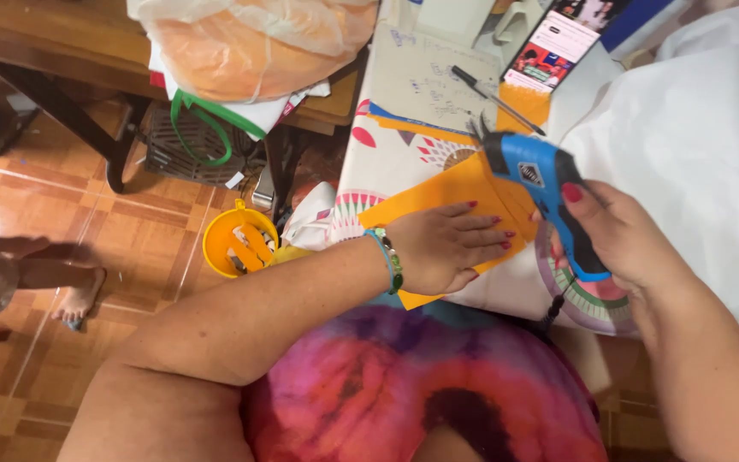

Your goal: Cutting out patterns from orange fabric using an electric fabric cutter and marking with a pen.

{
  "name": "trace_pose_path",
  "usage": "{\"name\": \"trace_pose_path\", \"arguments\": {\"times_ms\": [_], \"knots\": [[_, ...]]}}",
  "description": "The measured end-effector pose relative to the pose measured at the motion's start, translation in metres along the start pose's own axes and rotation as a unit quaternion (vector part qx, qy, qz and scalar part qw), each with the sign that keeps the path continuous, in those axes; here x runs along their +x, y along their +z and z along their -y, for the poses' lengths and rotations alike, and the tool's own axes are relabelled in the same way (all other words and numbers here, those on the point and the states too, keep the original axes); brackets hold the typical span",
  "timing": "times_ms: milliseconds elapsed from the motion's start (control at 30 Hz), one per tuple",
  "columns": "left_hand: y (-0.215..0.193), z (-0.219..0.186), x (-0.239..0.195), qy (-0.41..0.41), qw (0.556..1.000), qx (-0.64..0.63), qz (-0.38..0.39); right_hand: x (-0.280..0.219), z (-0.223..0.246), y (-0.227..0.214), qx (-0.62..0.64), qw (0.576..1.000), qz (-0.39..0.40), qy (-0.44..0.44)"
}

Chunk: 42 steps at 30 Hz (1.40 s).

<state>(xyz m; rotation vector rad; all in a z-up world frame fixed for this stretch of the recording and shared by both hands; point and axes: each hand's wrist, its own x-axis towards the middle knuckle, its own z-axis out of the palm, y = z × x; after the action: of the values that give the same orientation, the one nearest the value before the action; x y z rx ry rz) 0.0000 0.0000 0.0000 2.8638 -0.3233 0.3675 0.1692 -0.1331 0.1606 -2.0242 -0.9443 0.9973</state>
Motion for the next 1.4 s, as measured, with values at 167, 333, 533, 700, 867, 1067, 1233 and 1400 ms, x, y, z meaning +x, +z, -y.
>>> {"name": "trace_pose_path", "arguments": {"times_ms": [167, 333, 533, 700, 867, 1067, 1233, 1400], "knots": [[-0.007, 0.001, -0.006, 0.025, 0.995, 0.03, -0.09, -0.015, -0.022, -0.01, 0.087, 0.989, -0.047, -0.111], [-0.019, -0.003, -0.008, 0.003, 0.998, 0.052, -0.035, -0.001, -0.089, -0.019, -0.235, 0.941, -0.205, -0.128], [-0.033, -0.01, -0.02, -0.065, 0.994, 0.079, -0.043, 0.003, -0.114, -0.024, -0.381, 0.864, -0.254, -0.21], [-0.039, -0.012, -0.024, -0.131, 0.983, 0.12, -0.039, 0.015, -0.129, -0.028, -0.448, 0.817, -0.293, -0.215], [-0.046, -0.015, -0.022, -0.131, 0.984, 0.122, -0.018, 0.009, -0.114, -0.023, -0.453, 0.761, -0.334, -0.324], [-0.043, -0.016, -0.022, -0.182, 0.979, 0.085, 0.038, 0.027, -0.087, 0.016, -0.45, 0.822, -0.18, -0.3], [-0.046, -0.02, -0.02, -0.203, 0.976, 0.074, 0.02, 0.069, -0.12, 0.025, -0.414, 0.775, -0.237, -0.414], [-0.035, -0.015, -0.012, -0.22, 0.971, 0.089, -0.01, 0.056, -0.115, 0.007, -0.365, 0.762, -0.276, -0.458]]}}
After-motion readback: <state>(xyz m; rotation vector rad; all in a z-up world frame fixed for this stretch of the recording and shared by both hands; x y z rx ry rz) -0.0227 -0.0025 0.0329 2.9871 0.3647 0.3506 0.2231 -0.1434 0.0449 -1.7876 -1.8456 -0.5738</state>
